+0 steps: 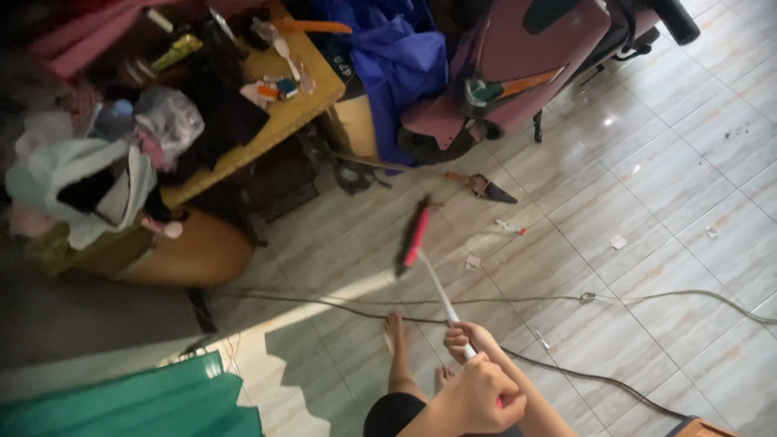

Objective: Sweeping the tiled floor with a broom.

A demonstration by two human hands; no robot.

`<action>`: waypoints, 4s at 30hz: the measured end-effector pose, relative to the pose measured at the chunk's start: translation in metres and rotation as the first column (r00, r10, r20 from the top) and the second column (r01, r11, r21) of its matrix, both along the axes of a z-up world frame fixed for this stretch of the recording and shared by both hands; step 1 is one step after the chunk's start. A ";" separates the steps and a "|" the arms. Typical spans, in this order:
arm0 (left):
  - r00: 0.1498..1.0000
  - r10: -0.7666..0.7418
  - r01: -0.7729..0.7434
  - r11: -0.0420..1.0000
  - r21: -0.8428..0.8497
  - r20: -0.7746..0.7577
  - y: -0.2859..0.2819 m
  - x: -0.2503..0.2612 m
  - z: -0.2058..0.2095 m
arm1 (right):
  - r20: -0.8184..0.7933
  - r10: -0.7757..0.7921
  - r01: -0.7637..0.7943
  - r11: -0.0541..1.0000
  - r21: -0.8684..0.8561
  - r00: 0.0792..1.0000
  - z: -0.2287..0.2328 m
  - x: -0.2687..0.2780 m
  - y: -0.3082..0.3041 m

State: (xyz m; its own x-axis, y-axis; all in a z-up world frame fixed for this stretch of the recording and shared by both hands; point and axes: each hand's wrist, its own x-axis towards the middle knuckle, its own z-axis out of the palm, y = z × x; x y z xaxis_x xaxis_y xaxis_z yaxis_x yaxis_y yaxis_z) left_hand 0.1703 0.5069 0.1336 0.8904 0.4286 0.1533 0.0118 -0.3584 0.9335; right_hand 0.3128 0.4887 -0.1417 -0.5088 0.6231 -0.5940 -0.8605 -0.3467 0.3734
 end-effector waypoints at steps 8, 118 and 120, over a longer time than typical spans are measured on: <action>1.000 -0.011 0.010 0.993 0.120 0.004 0.129 0.003 -0.073 | 0.090 -0.295 0.272 0.940 0.207 0.951 0.109 -0.050 0.126; 0.993 0.069 -0.063 0.995 0.071 -0.092 0.178 0.044 -0.066 | 0.905 0.029 0.062 0.996 -0.061 0.425 0.068 0.026 0.131; 0.995 0.052 -0.044 0.995 0.093 -0.086 0.203 0.042 -0.082 | 0.908 -0.014 0.104 0.994 -0.032 0.418 0.073 0.023 0.133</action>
